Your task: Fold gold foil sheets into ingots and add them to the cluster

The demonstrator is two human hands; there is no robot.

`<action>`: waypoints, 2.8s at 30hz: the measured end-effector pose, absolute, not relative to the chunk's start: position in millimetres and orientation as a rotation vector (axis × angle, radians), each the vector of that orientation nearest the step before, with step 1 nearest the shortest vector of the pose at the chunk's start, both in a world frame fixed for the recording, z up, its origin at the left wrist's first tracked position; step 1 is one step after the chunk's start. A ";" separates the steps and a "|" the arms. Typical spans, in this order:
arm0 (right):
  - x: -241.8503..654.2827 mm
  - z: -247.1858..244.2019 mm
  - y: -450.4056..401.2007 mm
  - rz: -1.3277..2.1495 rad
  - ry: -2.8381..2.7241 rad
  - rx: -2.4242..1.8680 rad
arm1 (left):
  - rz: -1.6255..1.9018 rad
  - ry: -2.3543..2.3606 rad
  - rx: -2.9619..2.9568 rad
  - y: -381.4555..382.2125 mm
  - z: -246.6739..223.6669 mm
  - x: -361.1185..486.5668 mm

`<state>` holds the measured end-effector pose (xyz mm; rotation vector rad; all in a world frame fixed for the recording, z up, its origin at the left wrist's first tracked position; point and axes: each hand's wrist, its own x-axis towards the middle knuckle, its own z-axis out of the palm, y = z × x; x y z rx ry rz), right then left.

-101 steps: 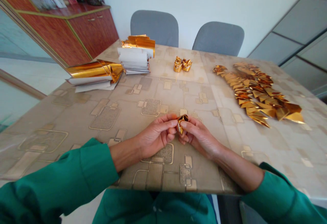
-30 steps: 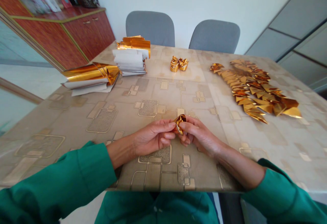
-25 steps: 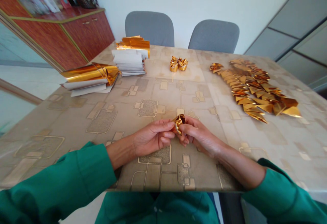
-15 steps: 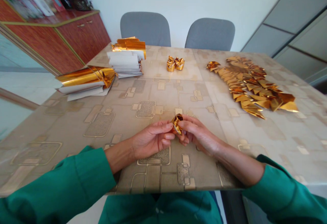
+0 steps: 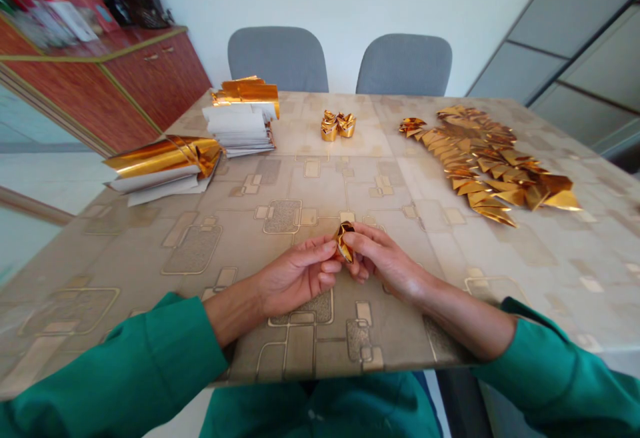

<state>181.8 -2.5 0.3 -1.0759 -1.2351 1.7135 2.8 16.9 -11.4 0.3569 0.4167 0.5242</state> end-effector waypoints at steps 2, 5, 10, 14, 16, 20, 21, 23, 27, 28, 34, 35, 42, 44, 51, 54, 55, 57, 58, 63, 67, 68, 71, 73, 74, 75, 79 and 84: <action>183.3 1.0 -2.4 1.770 -1.210 -1.022 | 0.524 0.429 0.349 16.3 -10.4 2.6; 185.4 2.4 -1.8 1.803 -1.212 -1.012 | 0.540 0.447 0.325 16.2 -9.3 2.8; 185.7 3.4 -1.7 1.798 -1.198 -1.038 | 0.553 0.456 0.305 16.6 -10.0 3.4; 186.2 4.0 -1.4 1.896 -1.072 -0.937 | 0.563 0.437 0.315 17.9 -9.6 4.2; 186.7 4.5 -0.3 1.983 -0.980 -0.863 | 0.570 0.424 0.317 18.6 -8.6 4.4; 187.9 4.9 2.5 2.130 -0.841 -0.742 | 0.621 0.450 0.274 19.4 -7.1 3.4; 188.3 4.5 3.0 2.150 -0.815 -0.720 | 0.641 0.461 0.264 19.5 -7.2 3.0; 188.8 2.9 3.8 2.199 -0.758 -0.692 | 0.671 0.468 0.265 19.4 -8.1 2.7; 188.4 -1.2 4.4 2.248 -0.610 -0.679 | 0.689 0.430 0.316 19.1 -11.7 3.2; 188.0 -1.6 4.3 2.240 -0.585 -0.674 | 0.690 0.428 0.324 18.9 -12.4 3.4; 185.3 0.5 3.3 2.241 -0.537 -0.645 | 0.698 0.451 0.326 16.6 -12.4 4.8; 185.0 0.7 3.2 2.239 -0.537 -0.650 | 0.697 0.451 0.326 16.3 -11.9 5.0; 185.6 1.8 1.9 2.201 -0.611 -0.728 | 0.708 0.464 0.329 15.3 -10.4 4.5; 185.3 3.5 0.6 2.151 -0.701 -0.749 | 0.715 0.479 0.348 15.0 -11.6 4.4; 183.5 7.5 -1.1 1.990 -0.906 -0.871 | 0.726 0.501 0.397 13.5 -12.7 5.1; 186.1 6.8 0.2 2.071 -0.886 -0.829 | 0.732 0.521 0.391 14.0 -11.2 4.4; 187.4 6.3 0.8 2.110 -0.866 -0.801 | 0.731 0.516 0.384 14.4 -11.0 4.1; 189.5 4.9 2.1 2.174 -0.807 -0.758 | 0.731 0.506 0.372 15.3 -10.9 3.6; 190.2 4.0 2.7 2.190 -0.772 -0.743 | 0.736 0.502 0.375 15.7 -11.1 3.5; 189.1 0.2 4.4 2.186 -0.706 -0.717 | 0.782 0.491 0.439 15.8 -11.3 3.4; 188.4 -1.4 4.4 2.189 -0.702 -0.706 | 0.776 0.478 0.440 15.0 -10.0 3.7; 188.7 -1.6 4.4 2.191 -0.695 -0.700 | 0.777 0.478 0.440 14.9 -9.9 3.9; 189.8 -2.1 4.8 2.208 -0.660 -0.673 | 0.800 0.496 0.459 15.2 -10.1 4.5; 189.7 -2.3 5.2 2.210 -0.628 -0.668 | 0.840 0.519 0.480 15.4 -9.8 5.0; 189.1 -2.5 5.4 2.197 -0.614 -0.674 | 0.863 0.528 0.486 15.4 -9.4 5.3; 188.3 -3.0 5.7 2.174 -0.605 -0.683 | 0.886 0.534 0.485 15.3 -8.7 5.6; 183.5 -7.5 6.3 2.029 -0.650 -0.713 | 0.894 0.518 0.438 13.7 -6.0 6.4; 183.2 -9.2 4.5 1.964 -0.736 -0.770 | 0.853 0.472 0.437 13.7 -9.1 5.3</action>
